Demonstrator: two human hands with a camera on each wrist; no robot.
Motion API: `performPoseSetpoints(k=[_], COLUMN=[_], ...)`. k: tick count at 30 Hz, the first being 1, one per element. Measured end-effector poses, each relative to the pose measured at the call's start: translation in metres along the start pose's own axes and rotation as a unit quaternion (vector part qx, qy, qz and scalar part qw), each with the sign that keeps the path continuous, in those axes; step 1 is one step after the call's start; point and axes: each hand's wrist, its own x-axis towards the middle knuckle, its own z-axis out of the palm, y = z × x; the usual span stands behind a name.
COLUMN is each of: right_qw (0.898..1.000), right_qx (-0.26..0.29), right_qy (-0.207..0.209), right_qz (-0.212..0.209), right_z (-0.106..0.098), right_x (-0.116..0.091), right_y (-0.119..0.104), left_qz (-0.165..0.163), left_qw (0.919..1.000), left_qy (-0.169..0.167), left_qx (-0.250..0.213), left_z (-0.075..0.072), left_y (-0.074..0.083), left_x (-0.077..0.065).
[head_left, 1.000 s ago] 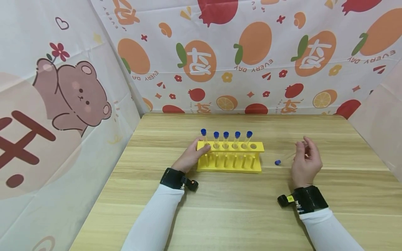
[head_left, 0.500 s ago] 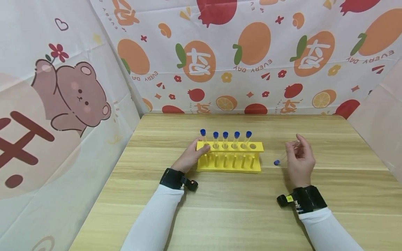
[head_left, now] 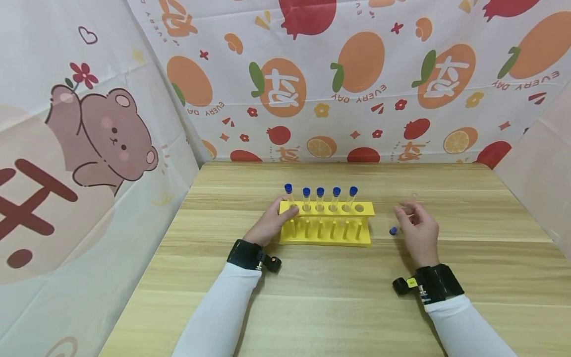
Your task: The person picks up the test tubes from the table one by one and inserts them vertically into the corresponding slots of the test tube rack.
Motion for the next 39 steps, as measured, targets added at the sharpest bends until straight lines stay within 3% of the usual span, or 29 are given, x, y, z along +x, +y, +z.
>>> performPoseSetpoints(k=[11,39], right_qw=[0.993,0.977], right_qx=[-0.061,-0.088], right_qy=[-0.066,-0.162], right_qz=[0.072,0.111], right_z=[0.002,0.001], right_x=[0.0,0.003], right_y=[0.002,0.013], left_qz=[-0.003,-0.001], left_qw=[1.0,1.0], left_qy=[0.004,0.009], left_qx=[0.001,0.001], left_z=[0.001,0.001], left_y=[-0.001,-0.002], left_x=[0.0,0.002])
